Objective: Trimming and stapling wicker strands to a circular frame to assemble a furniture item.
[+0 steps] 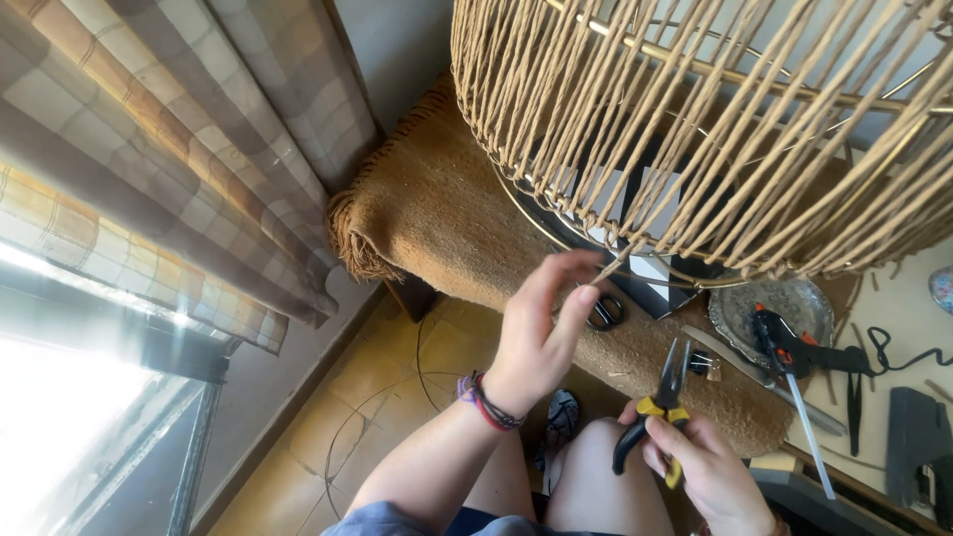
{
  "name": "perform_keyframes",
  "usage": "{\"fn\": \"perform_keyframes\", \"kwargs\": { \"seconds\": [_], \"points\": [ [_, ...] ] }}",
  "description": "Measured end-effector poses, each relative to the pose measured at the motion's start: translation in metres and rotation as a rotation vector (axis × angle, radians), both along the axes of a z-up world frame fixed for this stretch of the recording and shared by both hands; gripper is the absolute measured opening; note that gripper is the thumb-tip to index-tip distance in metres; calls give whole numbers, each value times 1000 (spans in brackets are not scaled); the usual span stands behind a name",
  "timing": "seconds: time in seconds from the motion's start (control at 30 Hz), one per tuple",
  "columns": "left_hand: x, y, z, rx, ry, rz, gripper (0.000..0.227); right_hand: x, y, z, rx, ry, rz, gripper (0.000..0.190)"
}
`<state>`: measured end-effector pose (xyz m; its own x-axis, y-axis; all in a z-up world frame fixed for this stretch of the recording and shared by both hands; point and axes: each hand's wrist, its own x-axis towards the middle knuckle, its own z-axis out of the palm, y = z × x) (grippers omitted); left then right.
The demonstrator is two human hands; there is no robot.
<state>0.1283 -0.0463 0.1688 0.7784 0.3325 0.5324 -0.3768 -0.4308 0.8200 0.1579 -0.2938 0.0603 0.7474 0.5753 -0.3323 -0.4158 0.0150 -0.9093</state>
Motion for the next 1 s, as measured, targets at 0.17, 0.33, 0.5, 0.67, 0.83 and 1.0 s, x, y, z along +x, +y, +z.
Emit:
{"fn": "perform_keyframes", "kwargs": {
  "seconds": [0.17, 0.33, 0.5, 0.67, 0.83, 1.0],
  "points": [
    [14, -9, 0, -60, 15, -47, 18, 22, 8, -11, -189, 5, -15, 34],
    [14, -8, -3, 194, -107, 114, 8, 44, 12, 18, -421, -370, 178, 24],
    [8, -3, 8, 364, -155, 185, 9, 69, 32, 23, -591, -791, 145, 38],
    [5, 4, 14, 463, -187, 174, 12, 81, 55, 27, -534, -877, 166, 31],
    [6, 9, 17, 507, -180, 192, 13, 85, 65, 40, -479, -1002, 166, 24],
    [8, 8, 9, 514, -211, 186, 14, 89, 72, 56, -422, -1124, 171, 21]
  ]
}}
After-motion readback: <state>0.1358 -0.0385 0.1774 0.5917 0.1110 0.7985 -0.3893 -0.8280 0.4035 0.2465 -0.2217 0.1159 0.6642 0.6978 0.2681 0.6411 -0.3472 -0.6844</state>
